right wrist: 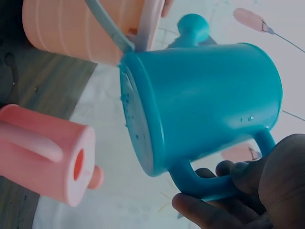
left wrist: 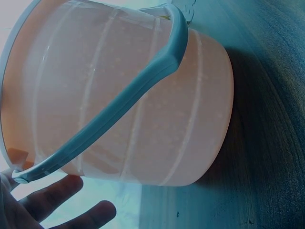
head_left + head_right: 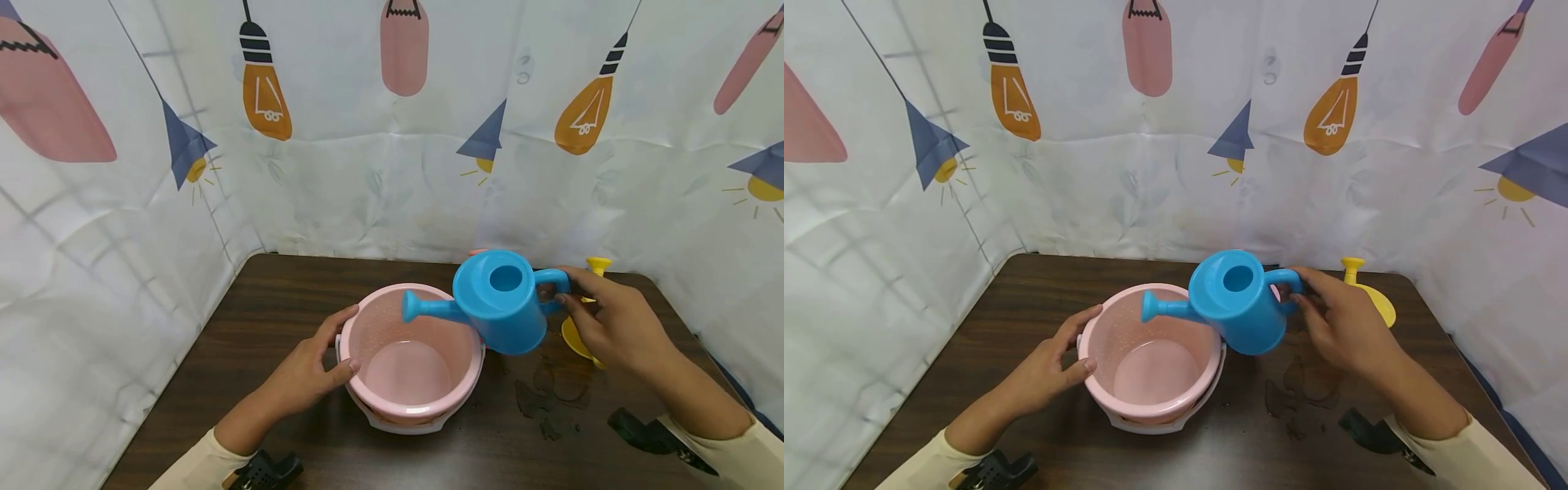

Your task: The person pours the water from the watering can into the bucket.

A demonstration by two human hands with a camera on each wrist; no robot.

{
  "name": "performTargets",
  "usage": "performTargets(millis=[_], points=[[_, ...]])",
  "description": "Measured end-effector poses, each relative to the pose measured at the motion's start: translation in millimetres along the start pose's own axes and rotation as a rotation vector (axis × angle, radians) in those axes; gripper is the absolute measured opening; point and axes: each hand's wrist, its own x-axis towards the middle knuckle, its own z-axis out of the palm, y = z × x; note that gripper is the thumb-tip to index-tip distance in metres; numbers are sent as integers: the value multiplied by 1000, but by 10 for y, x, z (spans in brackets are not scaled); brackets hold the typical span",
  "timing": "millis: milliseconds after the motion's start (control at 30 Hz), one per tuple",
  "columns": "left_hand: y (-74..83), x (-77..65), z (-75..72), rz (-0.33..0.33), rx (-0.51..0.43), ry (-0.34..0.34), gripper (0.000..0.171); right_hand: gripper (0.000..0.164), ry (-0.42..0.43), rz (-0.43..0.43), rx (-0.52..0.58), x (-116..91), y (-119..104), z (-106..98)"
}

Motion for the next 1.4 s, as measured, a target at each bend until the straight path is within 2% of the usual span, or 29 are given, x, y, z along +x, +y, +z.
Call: performTargets(millis=[333,1067,1400], points=[[2,-6,5,7,2,9,76,54,-32,-63,-23,105,2,-42],[3,0,-1,11,14,13,76,67,-42,-162,-31,263,-97,-50],[0,-10,0,19,-8,12,76,72,-39,-169,-25,282,-131,-36]])
